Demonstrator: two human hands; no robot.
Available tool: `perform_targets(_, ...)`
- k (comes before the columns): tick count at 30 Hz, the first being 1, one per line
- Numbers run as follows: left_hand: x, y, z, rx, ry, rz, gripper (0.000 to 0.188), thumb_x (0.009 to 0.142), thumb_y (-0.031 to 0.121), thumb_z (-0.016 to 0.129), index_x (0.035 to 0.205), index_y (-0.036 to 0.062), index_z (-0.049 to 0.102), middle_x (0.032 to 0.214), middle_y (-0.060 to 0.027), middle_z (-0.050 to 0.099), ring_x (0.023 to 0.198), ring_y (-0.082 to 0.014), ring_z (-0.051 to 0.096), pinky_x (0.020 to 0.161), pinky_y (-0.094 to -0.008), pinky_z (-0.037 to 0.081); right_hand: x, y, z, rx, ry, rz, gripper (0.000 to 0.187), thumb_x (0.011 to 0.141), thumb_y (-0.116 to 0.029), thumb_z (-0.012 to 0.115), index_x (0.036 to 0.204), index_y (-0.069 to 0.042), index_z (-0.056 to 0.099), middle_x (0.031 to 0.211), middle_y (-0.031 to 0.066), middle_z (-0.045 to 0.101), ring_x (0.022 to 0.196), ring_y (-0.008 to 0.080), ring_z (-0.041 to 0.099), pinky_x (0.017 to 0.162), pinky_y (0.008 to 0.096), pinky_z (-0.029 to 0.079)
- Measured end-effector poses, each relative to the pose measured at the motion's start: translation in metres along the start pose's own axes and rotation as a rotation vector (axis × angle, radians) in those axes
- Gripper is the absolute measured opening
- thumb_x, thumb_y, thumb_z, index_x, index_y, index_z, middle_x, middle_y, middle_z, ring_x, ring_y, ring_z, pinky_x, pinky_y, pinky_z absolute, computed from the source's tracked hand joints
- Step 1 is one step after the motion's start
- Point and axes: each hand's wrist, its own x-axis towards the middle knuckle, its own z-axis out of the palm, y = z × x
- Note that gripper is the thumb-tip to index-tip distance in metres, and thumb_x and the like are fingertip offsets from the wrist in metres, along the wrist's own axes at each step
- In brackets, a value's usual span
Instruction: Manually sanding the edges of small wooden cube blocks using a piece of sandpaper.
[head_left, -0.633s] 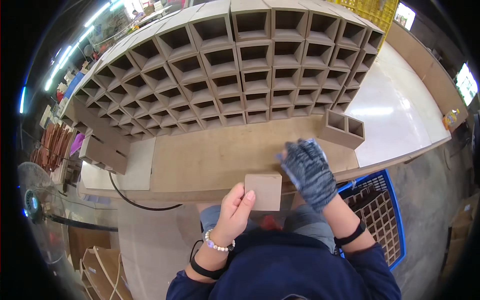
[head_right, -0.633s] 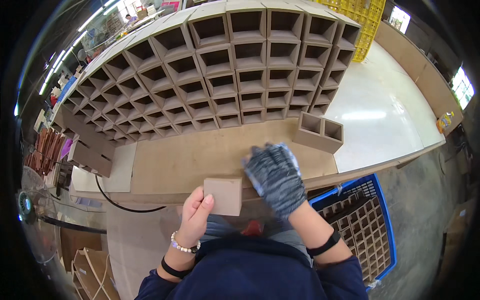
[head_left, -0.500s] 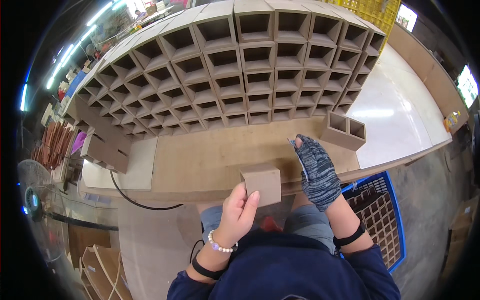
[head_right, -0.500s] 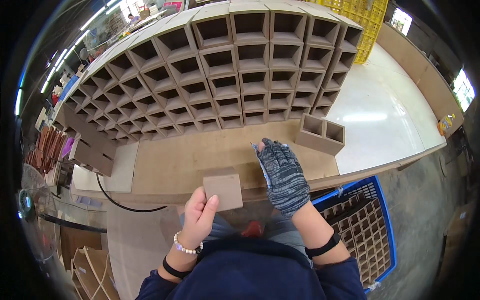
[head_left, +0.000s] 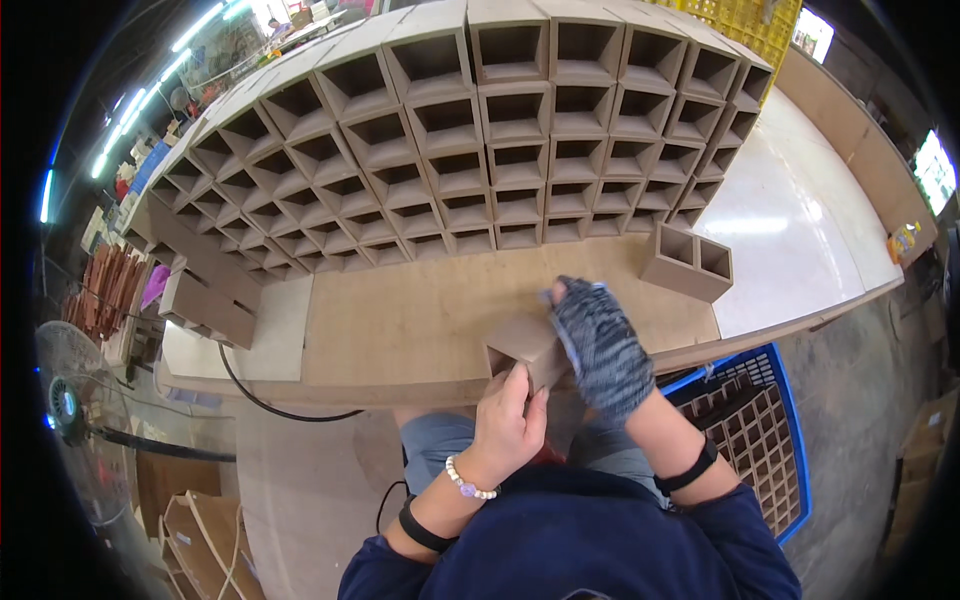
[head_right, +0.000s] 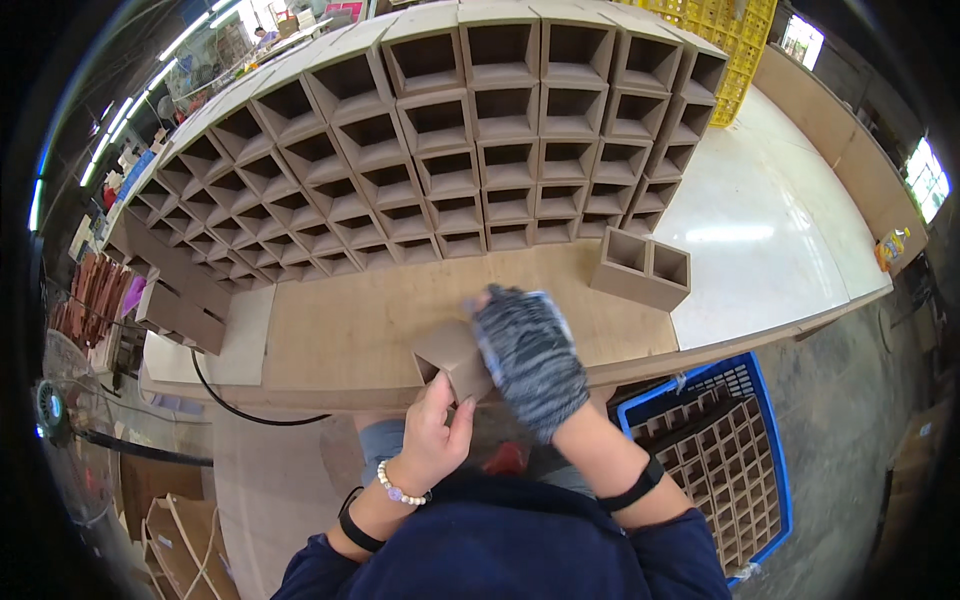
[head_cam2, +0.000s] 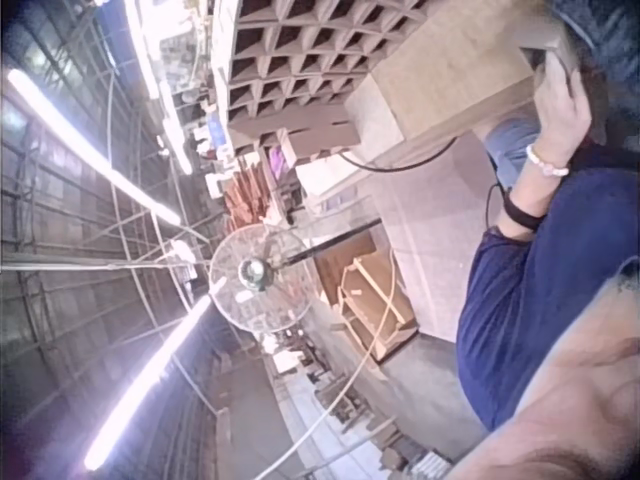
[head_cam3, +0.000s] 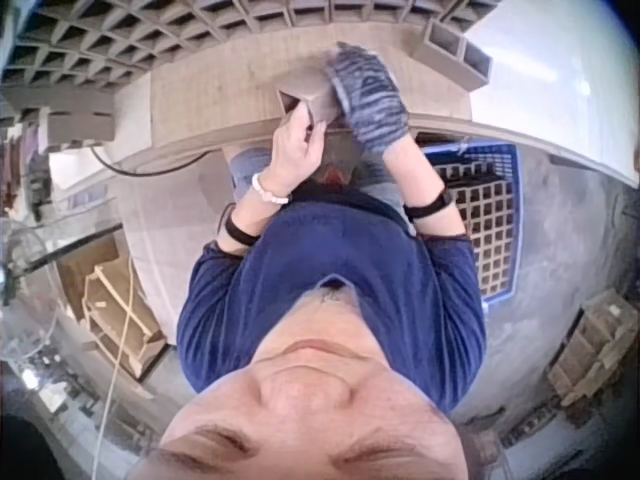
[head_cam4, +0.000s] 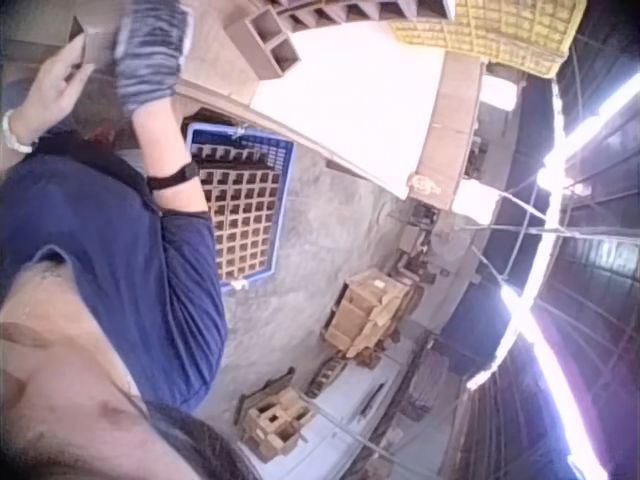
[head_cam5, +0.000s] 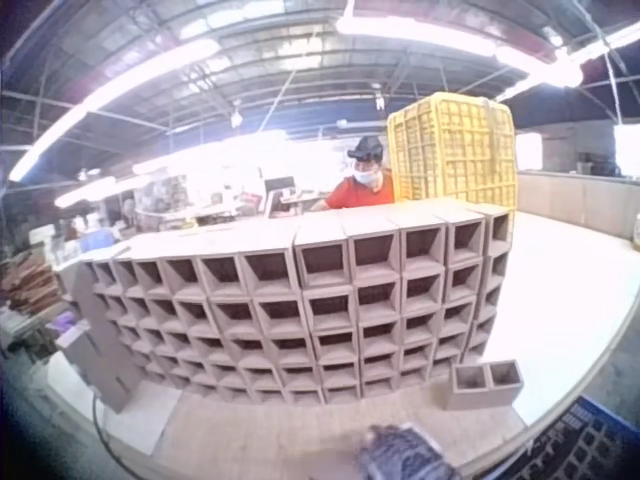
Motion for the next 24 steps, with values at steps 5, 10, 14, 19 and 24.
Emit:
perform_targets(5,0.001,-0.006,0.004,-0.004,0.034,0.132,0.037,0.074,-0.003,0.059,0.109,-0.008,0.048,0.08,-0.0194,0.06,0.079,-0.0392,0.057,0.07,-0.0441,0.046,-0.005,-0.025,-0.006,0.247,0.053,-0.25,0.037,0.082,-0.016,0.052,0.117,-0.006,0.055,0.119,0.0173,0.055,0.113,0.0301,0.052,0.101,0.0445,0.035)
perform_targets(10,0.001,0.001,0.006,0.056,-0.004,0.057,0.034,0.075,-0.002,0.06,0.106,-0.0073,0.05,0.082,-0.019,0.061,0.08,-0.0394,0.058,0.073,-0.0431,0.047,-0.003,0.035,0.017,-0.23,-0.01,0.036,0.033,0.08,-0.016,0.051,0.112,-0.007,0.059,0.116,0.0132,0.058,0.111,0.0288,0.053,0.098,0.0421,0.037)
perform_targets(14,-0.007,-0.012,0.011,0.049,0.002,0.132,0.031,0.075,-0.001,0.061,0.104,-0.0066,0.05,0.08,-0.0177,0.061,0.078,-0.0391,0.058,0.071,-0.0429,0.047,-0.005,-0.028,-0.016,0.06,0.028,-0.15,0.034,0.08,-0.017,0.052,0.112,-0.007,0.058,0.115,0.0127,0.058,0.111,0.0288,0.053,0.099,0.0439,0.036)
perform_targets(19,-0.003,-0.003,0.005,0.036,-0.049,0.035,0.028,0.077,0.0,0.06,0.103,-0.0069,0.051,0.077,-0.0177,0.06,0.076,-0.0402,0.058,0.071,-0.0413,0.047,-0.004,-0.002,0.001,0.047,-0.067,-0.085,0.039,0.08,-0.021,0.053,0.116,-0.008,0.057,0.117,0.013,0.058,0.113,0.0277,0.052,0.103,0.0453,0.033)
perform_targets(24,0.002,0.003,0.007,0.049,-0.003,0.052,0.028,0.076,-0.002,0.059,0.102,-0.007,0.051,0.075,-0.0167,0.059,0.076,-0.0396,0.058,0.072,-0.0421,0.048,-0.007,0.022,0.008,-0.267,0.021,0.003,0.035,0.081,-0.02,0.052,0.113,-0.008,0.058,0.116,0.0136,0.057,0.113,0.0279,0.052,0.102,0.0428,0.034)
